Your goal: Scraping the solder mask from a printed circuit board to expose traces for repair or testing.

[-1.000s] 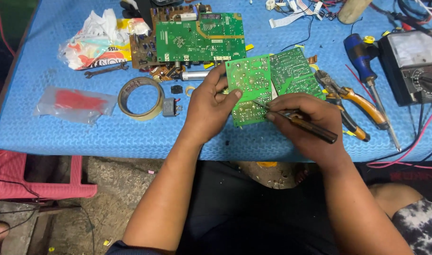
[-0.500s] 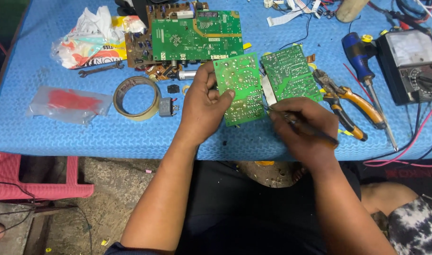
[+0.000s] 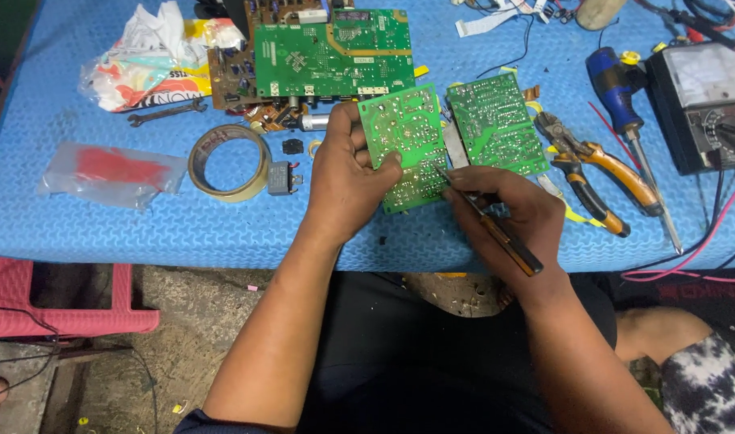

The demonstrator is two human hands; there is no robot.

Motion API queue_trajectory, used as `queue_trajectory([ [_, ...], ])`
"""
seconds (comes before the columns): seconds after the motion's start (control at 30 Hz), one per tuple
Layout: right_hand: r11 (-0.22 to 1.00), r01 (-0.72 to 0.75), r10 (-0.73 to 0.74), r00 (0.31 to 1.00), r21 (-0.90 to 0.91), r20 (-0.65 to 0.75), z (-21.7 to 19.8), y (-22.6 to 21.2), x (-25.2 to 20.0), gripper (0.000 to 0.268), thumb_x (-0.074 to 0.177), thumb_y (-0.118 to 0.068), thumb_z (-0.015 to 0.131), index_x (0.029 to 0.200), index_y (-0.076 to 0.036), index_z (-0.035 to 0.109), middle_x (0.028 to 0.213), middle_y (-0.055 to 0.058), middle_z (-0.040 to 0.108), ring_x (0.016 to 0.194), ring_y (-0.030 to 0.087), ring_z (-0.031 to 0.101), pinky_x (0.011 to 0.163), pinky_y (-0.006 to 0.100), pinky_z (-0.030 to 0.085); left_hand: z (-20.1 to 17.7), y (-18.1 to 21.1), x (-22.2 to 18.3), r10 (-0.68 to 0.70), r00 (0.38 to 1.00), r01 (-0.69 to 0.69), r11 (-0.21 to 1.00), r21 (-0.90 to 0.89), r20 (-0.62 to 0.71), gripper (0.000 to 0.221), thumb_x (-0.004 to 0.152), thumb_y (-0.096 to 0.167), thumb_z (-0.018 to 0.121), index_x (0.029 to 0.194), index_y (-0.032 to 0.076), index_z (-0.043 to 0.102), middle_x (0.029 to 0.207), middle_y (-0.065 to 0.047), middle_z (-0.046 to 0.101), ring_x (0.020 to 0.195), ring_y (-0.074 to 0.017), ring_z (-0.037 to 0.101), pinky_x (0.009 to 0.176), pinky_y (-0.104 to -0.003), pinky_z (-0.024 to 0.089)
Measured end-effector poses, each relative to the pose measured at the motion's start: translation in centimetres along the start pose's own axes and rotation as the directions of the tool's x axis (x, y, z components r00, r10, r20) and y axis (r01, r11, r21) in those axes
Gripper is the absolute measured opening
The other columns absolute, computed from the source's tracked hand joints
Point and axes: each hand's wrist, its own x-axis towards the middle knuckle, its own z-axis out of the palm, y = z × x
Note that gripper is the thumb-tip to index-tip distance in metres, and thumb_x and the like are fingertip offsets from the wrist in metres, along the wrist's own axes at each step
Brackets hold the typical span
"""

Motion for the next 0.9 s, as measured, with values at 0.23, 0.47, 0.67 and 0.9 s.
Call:
queue_trajectory([
  [0.23, 0.991, 0.065, -0.048, 0.99, -0.117, 0.136, -0.7, -1.7, 0.7, 0.012, 0.096, -0.005, 0.078, 0.103, 0.003, 0.072, 0.089, 0.024, 0.074, 0.078, 0.043, 0.073, 0.066, 0.039, 0.063, 0.0, 0.5, -0.1, 0.014, 1.0, -0.014, 1.0, 0.02, -0.004, 0.053, 0.088, -0.003, 0.064, 0.135, 0.001, 0.04, 0.111, -0.03, 0.072, 0.098, -0.0333, 0.076, 0.067, -0.037, 0.064],
  [0.47, 0.918, -0.181, 0.184, 0.983, 0.354, 0.025, -1.6, 2.1, 1.0, 0.013, 0.094, 0.002, 0.078, 0.098, 0.003, 0.066, 0.1, 0.017, 0.076, 0.078, 0.016, 0.071, 0.071, 0.023, 0.058, 0.7, 1.6, 0.0, 0.005, 0.999, -0.005, 1.0, 0.01, -0.032, 0.053, 0.086, -0.003, 0.064, 0.134, 0.002, 0.041, 0.11, -0.027, 0.074, 0.095, -0.031, 0.077, 0.066, -0.034, 0.064],
  [0.67, 0.804, -0.459, 0.51, 0.859, -0.379, 0.043, -5.4, 3.9, 4.3, 0.062, 0.109, -0.046, 0.073, 0.067, -0.014, 0.039, 0.061, -0.003, 0.037, 0.063, 0.014, 0.033, 0.059, 0.038, 0.031, 0.7, 2.3, -0.1, -0.052, 0.996, 0.052, 0.999, -0.002, -0.079, 0.043, 0.088, 0.005, 0.069, 0.124, 0.014, 0.047, 0.109, -0.007, 0.077, 0.088, -0.0146, 0.074, 0.07, -0.03, 0.058],
  [0.9, 0.886, -0.172, 0.222, 0.972, -0.43, 0.069, -5.6, 4.2, 3.7, 0.022, 0.097, -0.03, 0.087, 0.103, -0.015, 0.072, 0.08, 0.002, 0.062, 0.075, 0.019, 0.058, 0.075, 0.037, 0.045, 0.7, 2.1, -0.1, -0.068, 0.99, 0.061, 0.996, -0.059, -0.127, 0.045, 0.087, 0.006, 0.069, 0.125, 0.014, 0.047, 0.114, -0.008, 0.077, 0.09, -0.0156, 0.076, 0.074, -0.029, 0.06],
])
